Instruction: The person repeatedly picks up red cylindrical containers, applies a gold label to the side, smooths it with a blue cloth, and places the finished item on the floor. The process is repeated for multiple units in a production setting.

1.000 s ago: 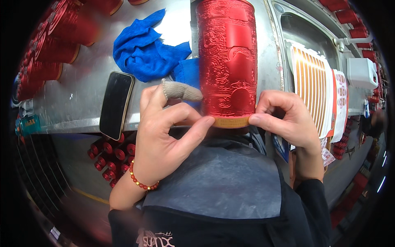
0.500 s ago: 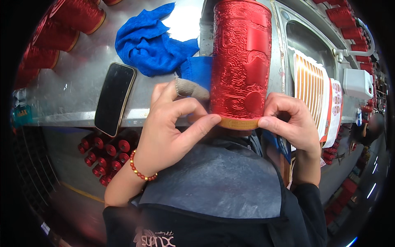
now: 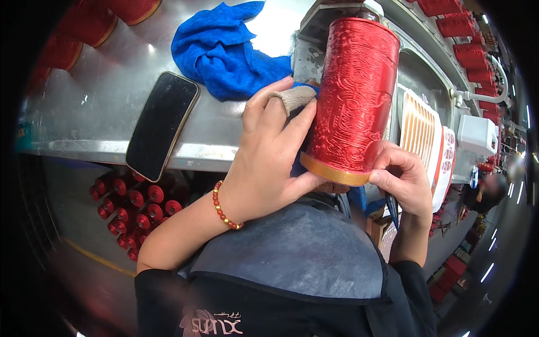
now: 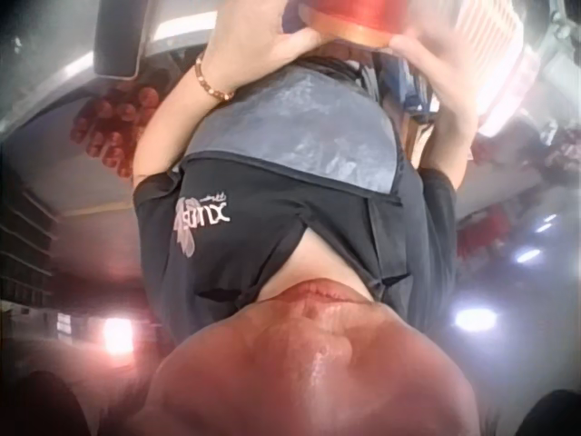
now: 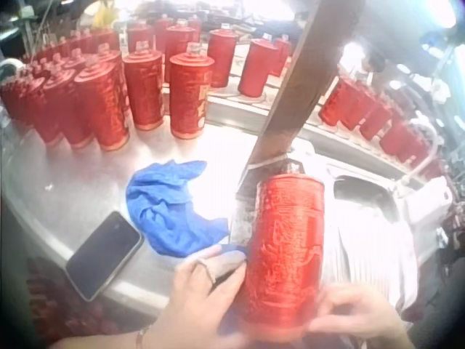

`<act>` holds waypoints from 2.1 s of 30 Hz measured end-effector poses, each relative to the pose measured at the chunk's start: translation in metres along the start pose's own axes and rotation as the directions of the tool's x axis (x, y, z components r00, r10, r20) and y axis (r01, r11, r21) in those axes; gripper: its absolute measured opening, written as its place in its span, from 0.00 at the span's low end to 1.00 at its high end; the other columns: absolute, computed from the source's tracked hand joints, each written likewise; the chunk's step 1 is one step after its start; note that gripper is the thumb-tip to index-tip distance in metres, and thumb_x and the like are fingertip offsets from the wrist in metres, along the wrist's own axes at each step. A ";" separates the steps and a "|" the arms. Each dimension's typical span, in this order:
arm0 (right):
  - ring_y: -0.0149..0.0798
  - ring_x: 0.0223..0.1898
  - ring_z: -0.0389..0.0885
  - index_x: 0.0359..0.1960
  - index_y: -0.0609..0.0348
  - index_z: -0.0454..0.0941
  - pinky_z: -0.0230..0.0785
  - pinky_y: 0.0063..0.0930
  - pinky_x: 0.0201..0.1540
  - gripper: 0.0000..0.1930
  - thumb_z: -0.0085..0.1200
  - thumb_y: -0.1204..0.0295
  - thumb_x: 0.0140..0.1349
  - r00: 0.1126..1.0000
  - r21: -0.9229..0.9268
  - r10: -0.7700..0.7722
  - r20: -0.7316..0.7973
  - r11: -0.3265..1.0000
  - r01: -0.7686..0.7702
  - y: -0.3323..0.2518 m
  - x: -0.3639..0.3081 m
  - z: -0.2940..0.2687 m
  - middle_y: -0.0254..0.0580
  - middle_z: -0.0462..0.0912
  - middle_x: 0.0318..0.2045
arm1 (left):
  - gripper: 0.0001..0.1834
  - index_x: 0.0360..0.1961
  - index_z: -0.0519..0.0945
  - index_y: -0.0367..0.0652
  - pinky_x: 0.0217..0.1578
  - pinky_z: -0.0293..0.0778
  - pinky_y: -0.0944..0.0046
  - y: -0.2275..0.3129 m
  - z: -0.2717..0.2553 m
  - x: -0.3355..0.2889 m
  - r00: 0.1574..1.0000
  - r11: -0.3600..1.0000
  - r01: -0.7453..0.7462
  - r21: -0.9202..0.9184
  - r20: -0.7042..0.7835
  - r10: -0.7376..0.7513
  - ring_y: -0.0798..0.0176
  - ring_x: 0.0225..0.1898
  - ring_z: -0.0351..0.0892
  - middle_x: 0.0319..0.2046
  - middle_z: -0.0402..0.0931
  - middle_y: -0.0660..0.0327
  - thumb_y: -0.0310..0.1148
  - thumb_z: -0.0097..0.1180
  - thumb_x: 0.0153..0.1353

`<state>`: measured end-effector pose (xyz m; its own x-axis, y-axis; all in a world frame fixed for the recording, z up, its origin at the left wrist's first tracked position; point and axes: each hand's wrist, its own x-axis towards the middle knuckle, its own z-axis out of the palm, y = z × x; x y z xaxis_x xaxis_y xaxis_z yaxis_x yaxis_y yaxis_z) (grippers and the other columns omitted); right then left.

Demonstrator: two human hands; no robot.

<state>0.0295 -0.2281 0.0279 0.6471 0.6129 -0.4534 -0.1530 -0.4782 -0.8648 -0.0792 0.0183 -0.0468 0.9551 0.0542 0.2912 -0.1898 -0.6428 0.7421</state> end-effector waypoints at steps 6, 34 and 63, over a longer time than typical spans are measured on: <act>0.21 0.31 0.72 0.28 0.61 0.78 0.62 0.18 0.32 0.11 0.70 0.74 0.63 0.995 0.157 0.097 0.018 0.983 -0.099 0.008 0.002 -0.001 0.29 0.77 0.33 | 0.50 0.69 0.73 0.40 0.71 0.54 0.41 0.013 -0.006 -0.006 0.994 0.996 0.036 -0.085 -0.102 -0.045 0.37 0.72 0.57 0.68 0.67 0.48 0.49 0.80 0.45; 0.24 0.33 0.73 0.28 0.61 0.78 0.63 0.20 0.35 0.12 0.71 0.71 0.62 0.995 0.135 0.096 0.038 0.986 -0.100 0.019 0.006 -0.007 0.29 0.77 0.32 | 0.28 0.58 0.80 0.27 0.57 0.82 0.50 0.005 0.017 -0.064 0.941 0.953 -0.295 -0.072 -0.192 0.277 0.33 0.62 0.78 0.56 0.78 0.34 0.19 0.62 0.52; 0.27 0.30 0.72 0.25 0.62 0.81 0.62 0.25 0.34 0.12 0.75 0.71 0.57 0.995 -0.053 -0.086 0.044 0.995 0.088 0.007 0.006 -0.011 0.32 0.76 0.26 | 0.65 0.77 0.56 0.28 0.69 0.69 0.53 0.022 0.021 0.008 0.981 0.987 -0.159 -0.023 -0.113 0.156 0.39 0.74 0.64 0.76 0.55 0.35 0.44 0.82 0.45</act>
<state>0.0408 -0.2352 0.0212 0.6246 0.6785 -0.3867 -0.0555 -0.4553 -0.8886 -0.0712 -0.0114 -0.0414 0.8819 0.0396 0.4698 -0.3447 -0.6256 0.6998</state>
